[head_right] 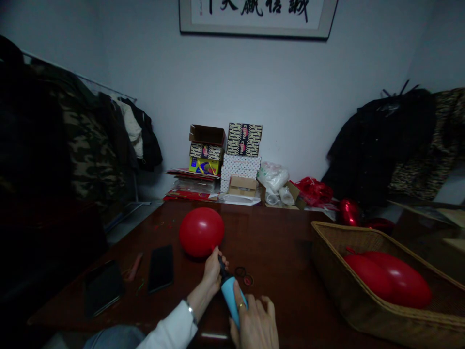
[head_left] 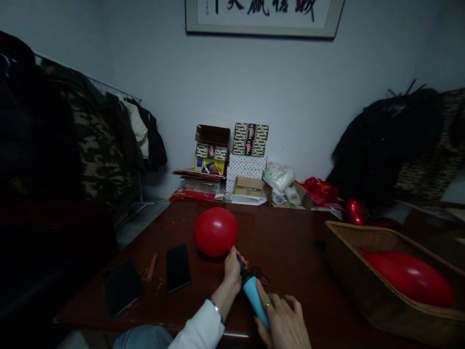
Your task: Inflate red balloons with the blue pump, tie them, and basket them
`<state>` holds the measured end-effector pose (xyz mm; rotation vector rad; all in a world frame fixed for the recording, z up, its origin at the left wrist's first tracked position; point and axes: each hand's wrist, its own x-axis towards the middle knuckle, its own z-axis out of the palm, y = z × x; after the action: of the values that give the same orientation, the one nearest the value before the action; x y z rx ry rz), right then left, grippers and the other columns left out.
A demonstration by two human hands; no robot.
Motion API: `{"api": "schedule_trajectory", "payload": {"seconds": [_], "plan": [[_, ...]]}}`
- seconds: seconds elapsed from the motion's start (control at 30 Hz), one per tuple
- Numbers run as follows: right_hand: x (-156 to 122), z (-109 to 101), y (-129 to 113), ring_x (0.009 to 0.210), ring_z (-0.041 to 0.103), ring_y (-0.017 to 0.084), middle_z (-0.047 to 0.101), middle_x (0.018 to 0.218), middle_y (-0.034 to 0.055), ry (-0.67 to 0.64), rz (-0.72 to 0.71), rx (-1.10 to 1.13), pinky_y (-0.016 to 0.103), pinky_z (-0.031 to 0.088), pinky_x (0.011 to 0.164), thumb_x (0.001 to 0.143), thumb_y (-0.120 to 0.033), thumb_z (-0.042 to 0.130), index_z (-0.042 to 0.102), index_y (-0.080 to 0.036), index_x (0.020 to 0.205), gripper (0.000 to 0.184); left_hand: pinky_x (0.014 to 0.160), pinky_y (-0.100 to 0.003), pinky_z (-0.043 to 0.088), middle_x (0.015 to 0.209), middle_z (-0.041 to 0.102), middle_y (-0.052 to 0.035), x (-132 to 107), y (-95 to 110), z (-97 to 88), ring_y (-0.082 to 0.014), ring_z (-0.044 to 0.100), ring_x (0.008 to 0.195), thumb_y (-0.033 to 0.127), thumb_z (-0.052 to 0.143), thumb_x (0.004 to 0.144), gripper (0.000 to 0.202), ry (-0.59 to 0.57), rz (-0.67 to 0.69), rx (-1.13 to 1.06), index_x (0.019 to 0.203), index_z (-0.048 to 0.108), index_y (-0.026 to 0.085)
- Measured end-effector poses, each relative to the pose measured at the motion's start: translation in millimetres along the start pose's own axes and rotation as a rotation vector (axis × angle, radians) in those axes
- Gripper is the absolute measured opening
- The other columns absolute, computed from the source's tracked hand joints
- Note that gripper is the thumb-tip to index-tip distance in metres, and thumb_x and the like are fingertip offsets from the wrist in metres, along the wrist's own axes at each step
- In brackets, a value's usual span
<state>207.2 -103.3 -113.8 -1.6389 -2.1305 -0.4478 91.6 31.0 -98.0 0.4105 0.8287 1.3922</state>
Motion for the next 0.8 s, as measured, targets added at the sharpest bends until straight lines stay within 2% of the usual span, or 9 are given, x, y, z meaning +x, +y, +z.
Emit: {"api": "schedule_trajectory", "payload": {"seconds": [0.37,0.63,0.8], "plan": [[-17.7,3.1,11.3,0.072,0.061,0.016,0.063,0.085,-0.003,0.096,-0.063,-0.043,0.037,0.028,0.082,0.07,-0.022,0.056,0.031,-0.028,0.139,0.073,0.04,-0.02,0.033,0.045,0.045,0.0063,3.7,-3.1,-2.5,-0.0091,0.046,0.039,0.054,0.064,0.071,0.04,0.003,0.031,-0.006,0.066,0.043,0.02],[-22.4,5.2,14.6,0.074,0.062,0.017,0.065,0.088,-0.0014,0.11,-0.083,-0.037,0.038,0.03,0.08,0.069,-0.023,0.053,0.033,-0.027,0.138,0.072,0.047,-0.021,0.041,0.049,0.052,0.0022,6.0,-1.7,-3.7,-0.0127,0.057,0.047,0.038,0.062,0.077,0.029,0.012,0.028,-0.071,0.064,0.046,0.018],[-32.8,12.1,10.3,0.073,0.062,0.019,0.064,0.087,-0.0015,0.138,0.041,-0.025,0.042,0.03,0.084,0.064,-0.02,0.051,0.03,-0.032,0.138,0.078,0.05,-0.022,0.044,0.047,0.052,0.0016,6.8,1.9,-3.6,-0.0129,0.058,0.047,0.031,0.057,0.082,0.027,0.022,0.032,-0.088,0.061,0.045,0.018]]}}
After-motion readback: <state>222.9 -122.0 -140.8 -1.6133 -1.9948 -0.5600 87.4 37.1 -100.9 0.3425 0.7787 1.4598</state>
